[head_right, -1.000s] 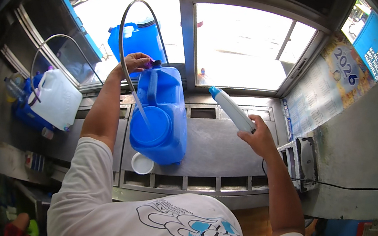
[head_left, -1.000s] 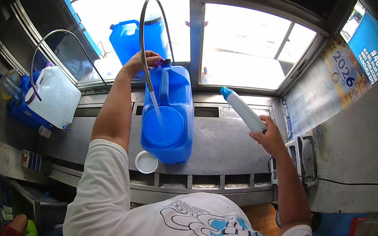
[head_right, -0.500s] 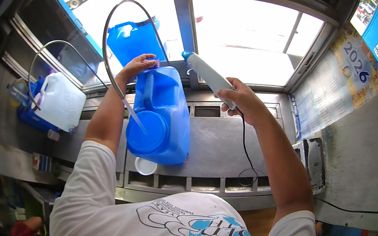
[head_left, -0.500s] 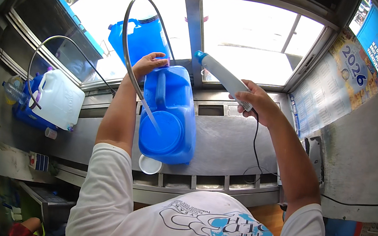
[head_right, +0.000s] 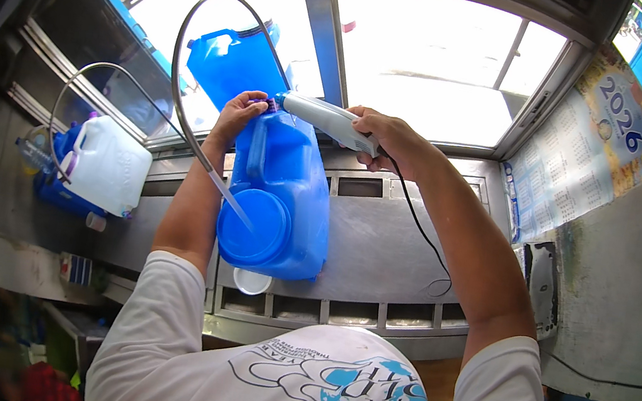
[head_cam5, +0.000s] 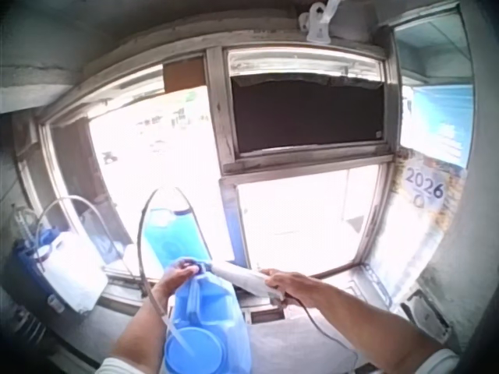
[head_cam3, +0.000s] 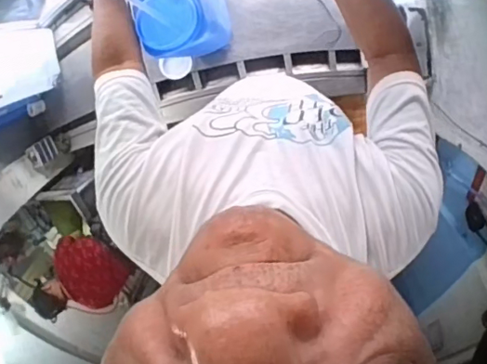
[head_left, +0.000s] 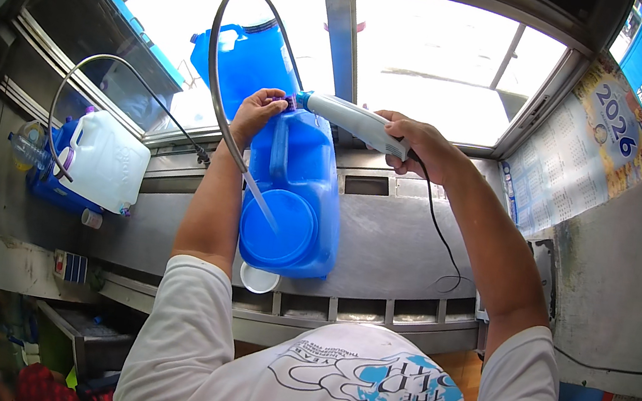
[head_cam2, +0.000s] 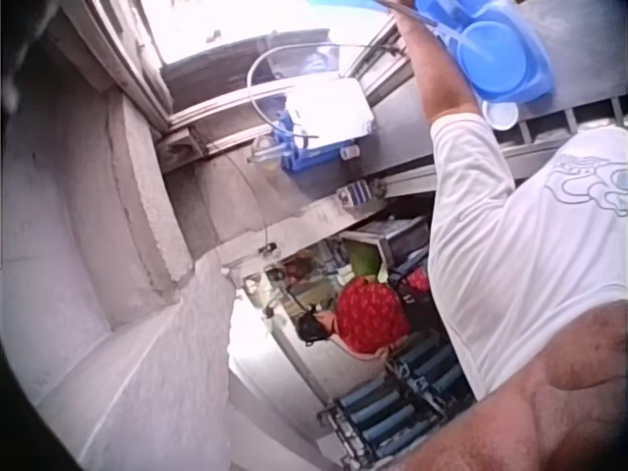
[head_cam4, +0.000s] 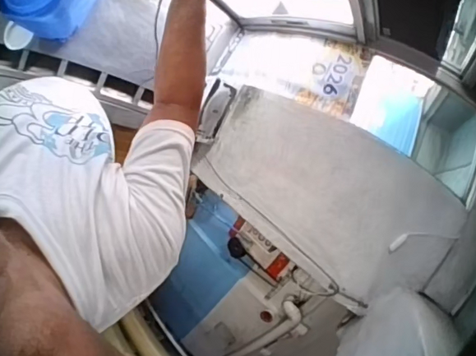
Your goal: The person fills a blue plastic water container from a tap, secures the opening with a purple rubber band, and uses a handheld sealing device to seal the container. They then place a white lid on top and move the container to a higher shelf.
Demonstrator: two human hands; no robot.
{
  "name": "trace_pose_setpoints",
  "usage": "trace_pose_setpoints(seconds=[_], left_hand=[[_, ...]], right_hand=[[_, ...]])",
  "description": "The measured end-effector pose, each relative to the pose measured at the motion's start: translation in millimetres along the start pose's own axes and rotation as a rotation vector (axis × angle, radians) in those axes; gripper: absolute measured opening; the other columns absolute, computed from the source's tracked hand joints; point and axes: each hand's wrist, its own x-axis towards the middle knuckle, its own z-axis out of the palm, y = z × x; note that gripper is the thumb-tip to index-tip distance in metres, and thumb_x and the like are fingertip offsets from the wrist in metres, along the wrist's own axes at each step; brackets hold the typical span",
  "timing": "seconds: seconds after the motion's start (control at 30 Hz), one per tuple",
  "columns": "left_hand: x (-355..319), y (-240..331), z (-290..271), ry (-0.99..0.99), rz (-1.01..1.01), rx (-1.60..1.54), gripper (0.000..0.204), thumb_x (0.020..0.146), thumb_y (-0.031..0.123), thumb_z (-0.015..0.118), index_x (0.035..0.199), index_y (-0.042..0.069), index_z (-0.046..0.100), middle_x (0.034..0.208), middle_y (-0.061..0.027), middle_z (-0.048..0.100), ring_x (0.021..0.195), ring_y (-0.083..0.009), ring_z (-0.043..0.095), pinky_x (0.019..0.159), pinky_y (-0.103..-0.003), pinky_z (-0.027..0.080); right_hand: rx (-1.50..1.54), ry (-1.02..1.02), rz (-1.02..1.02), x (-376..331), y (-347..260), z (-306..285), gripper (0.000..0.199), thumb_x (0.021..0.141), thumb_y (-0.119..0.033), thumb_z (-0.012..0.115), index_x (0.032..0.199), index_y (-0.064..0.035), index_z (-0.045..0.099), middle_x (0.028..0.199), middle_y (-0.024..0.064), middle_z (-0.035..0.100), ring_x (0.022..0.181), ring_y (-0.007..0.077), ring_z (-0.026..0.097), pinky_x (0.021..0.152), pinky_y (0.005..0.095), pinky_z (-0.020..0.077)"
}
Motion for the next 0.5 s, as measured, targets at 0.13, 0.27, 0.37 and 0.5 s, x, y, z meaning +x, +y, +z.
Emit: trace_pose_setpoints(seconds=[0.13, 0.27, 0.37, 0.5], left_hand=[[1.5, -3.2, -1.0, 0.008, -0.002, -0.015, 0.035, 0.088, 0.02, 0.07, 0.118, 0.005, 0.061, 0.101, -0.0068, 0.068, 0.091, -0.011, 0.063, 0.082, -0.024, 0.051], [1.5, -2.0, 1.6, 0.014, 0.005, -0.01, 0.034, 0.088, 0.02, 0.07, 0.118, 0.005, 0.062, 0.101, -0.0065, 0.068, 0.092, -0.0115, 0.062, 0.083, -0.024, 0.05], [3.4, -5.9, -0.4, 0.023, 0.025, 0.002, 0.035, 0.088, 0.021, 0.07, 0.118, 0.005, 0.062, 0.101, -0.0062, 0.068, 0.092, -0.0118, 0.062, 0.084, -0.024, 0.05], [5.6, -11.1, -2.3, 0.024, 0.042, -0.004, 0.036, 0.087, 0.023, 0.072, 0.117, 0.004, 0.063, 0.101, -0.006, 0.068, 0.092, -0.0115, 0.062, 0.083, -0.024, 0.05]], right_hand=[[-0.075, 0.061, 0.0, 5.3, 0.0, 2.0, 0.081, 0.079, -0.044, 0.065, 0.14, 0.0022, 0.04, 0.092, 0.0107, 0.056, 0.06, 0.0068, 0.05, 0.051, 0.02, 0.0449], [-0.102, 0.04, -0.001, 8.0, -2.6, -4.6, 0.086, 0.074, -0.042, 0.073, 0.141, 0.0022, 0.04, 0.095, 0.0128, 0.056, 0.06, 0.0059, 0.049, 0.052, 0.0182, 0.0456], [-0.108, 0.037, -0.001, 11.5, -1.0, -6.5, 0.088, 0.072, -0.04, 0.074, 0.14, 0.0027, 0.04, 0.097, 0.0141, 0.056, 0.06, 0.0062, 0.049, 0.052, 0.018, 0.0459], [-0.127, 0.035, 0.005, 10.3, -2.0, -5.0, 0.092, 0.069, -0.042, 0.075, 0.14, 0.0035, 0.039, 0.099, 0.0156, 0.056, 0.061, 0.0068, 0.05, 0.052, 0.0178, 0.0458]])
